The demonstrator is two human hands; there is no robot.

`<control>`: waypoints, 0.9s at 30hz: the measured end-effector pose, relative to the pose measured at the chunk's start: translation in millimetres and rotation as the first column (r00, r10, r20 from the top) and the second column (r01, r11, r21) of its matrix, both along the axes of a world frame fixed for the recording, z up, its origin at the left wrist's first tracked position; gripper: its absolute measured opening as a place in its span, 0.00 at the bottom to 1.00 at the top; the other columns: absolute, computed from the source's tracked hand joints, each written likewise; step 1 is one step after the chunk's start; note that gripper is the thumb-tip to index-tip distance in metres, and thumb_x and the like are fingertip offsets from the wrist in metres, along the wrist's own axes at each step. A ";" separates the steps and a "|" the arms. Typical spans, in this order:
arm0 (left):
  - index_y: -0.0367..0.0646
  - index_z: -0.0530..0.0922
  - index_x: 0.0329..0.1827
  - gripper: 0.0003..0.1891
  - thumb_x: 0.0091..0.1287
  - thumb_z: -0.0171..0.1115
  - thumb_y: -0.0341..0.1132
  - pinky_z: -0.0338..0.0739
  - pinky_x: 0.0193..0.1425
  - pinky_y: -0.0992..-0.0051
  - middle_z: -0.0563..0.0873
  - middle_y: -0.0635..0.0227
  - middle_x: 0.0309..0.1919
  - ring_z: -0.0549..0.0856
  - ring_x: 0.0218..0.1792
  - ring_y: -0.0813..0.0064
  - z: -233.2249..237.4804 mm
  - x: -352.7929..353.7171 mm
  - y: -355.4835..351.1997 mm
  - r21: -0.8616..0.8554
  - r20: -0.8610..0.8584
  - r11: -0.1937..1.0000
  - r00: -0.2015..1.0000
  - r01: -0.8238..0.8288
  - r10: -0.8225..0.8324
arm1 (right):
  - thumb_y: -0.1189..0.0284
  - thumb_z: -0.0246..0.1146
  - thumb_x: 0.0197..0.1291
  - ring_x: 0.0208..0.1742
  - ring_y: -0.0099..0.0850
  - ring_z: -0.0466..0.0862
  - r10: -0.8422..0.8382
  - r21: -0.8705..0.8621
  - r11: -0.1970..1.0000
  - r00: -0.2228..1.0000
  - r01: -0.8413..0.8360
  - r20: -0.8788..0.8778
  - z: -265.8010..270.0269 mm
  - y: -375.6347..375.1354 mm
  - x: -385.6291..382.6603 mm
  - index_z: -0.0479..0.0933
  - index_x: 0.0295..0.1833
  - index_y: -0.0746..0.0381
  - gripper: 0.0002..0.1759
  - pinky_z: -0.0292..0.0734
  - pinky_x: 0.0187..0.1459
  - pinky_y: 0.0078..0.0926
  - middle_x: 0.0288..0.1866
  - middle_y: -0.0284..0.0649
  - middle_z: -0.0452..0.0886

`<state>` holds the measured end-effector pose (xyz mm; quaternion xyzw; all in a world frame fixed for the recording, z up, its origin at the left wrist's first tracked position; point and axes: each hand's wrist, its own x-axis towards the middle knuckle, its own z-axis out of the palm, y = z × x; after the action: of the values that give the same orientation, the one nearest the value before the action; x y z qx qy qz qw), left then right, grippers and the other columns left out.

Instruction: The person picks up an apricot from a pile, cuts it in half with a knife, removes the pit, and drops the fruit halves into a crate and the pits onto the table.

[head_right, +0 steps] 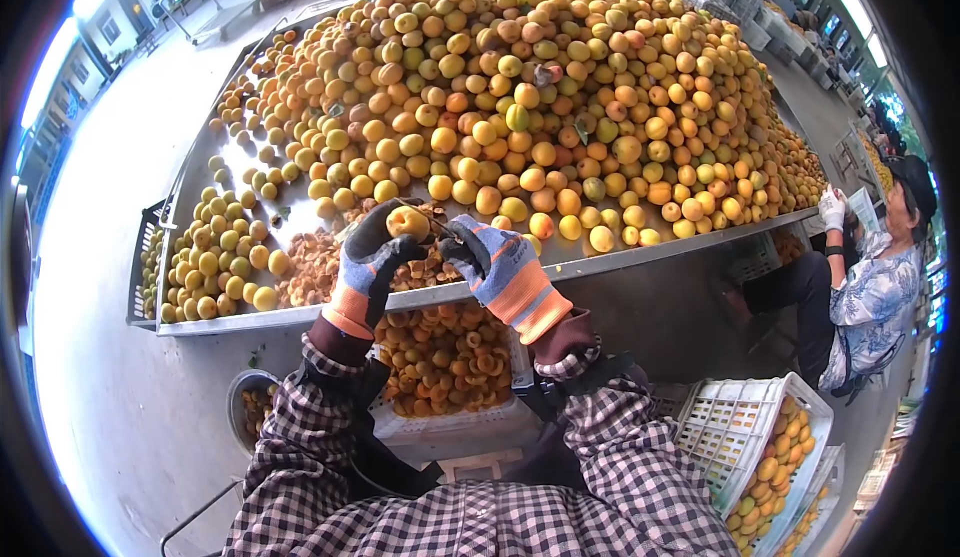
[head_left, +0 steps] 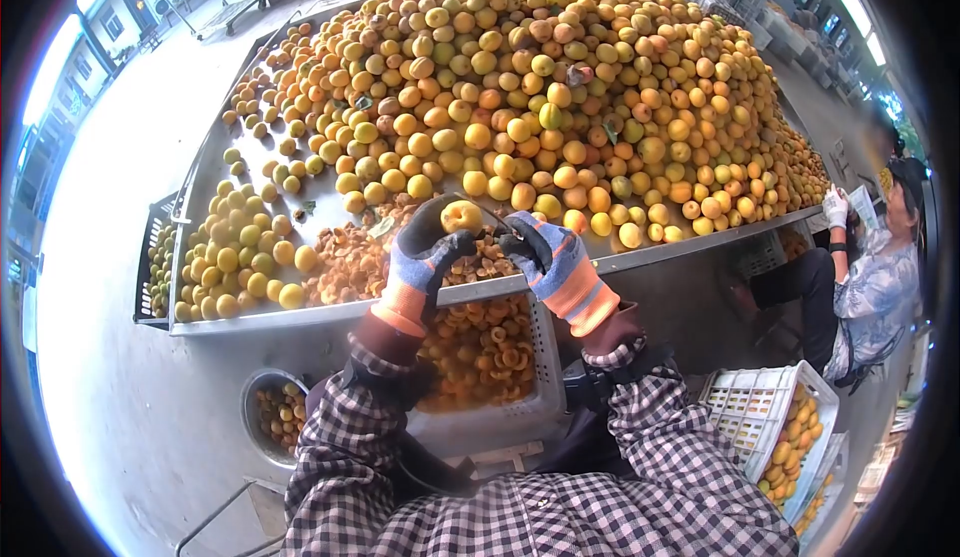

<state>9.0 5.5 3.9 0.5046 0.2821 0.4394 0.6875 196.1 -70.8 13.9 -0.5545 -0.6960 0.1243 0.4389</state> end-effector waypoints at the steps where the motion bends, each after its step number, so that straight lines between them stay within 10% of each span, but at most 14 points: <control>1: 0.36 0.72 0.64 0.27 0.63 0.69 0.33 0.83 0.51 0.72 0.82 0.63 0.54 0.84 0.50 0.71 -0.3 -0.2 1.5 0.058 -0.037 0.998 0.999 0.010 -0.008 | 0.78 0.65 0.59 0.46 0.43 0.85 0.012 -0.010 1.000 1.000 -0.013 -0.024 -2.1 -0.9 1.5 0.76 0.55 0.66 0.17 0.79 0.46 0.29 0.43 0.48 0.84; 27: 0.33 0.76 0.58 0.28 0.55 0.74 0.32 0.76 0.57 0.75 0.83 0.66 0.48 0.81 0.50 0.76 24.5 -7.7 3.0 0.055 -0.068 0.989 0.988 0.140 -0.136 | 0.75 0.64 0.59 0.46 0.50 0.83 0.063 -0.121 0.990 0.993 -0.074 -0.096 -17.9 -0.5 -21.7 0.72 0.57 0.64 0.20 0.79 0.44 0.39 0.42 0.49 0.83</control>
<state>1.3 8.5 28.4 0.5571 0.2551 0.3825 0.6916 174.5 -71.3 -4.0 -0.5502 -0.6846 0.2076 0.4307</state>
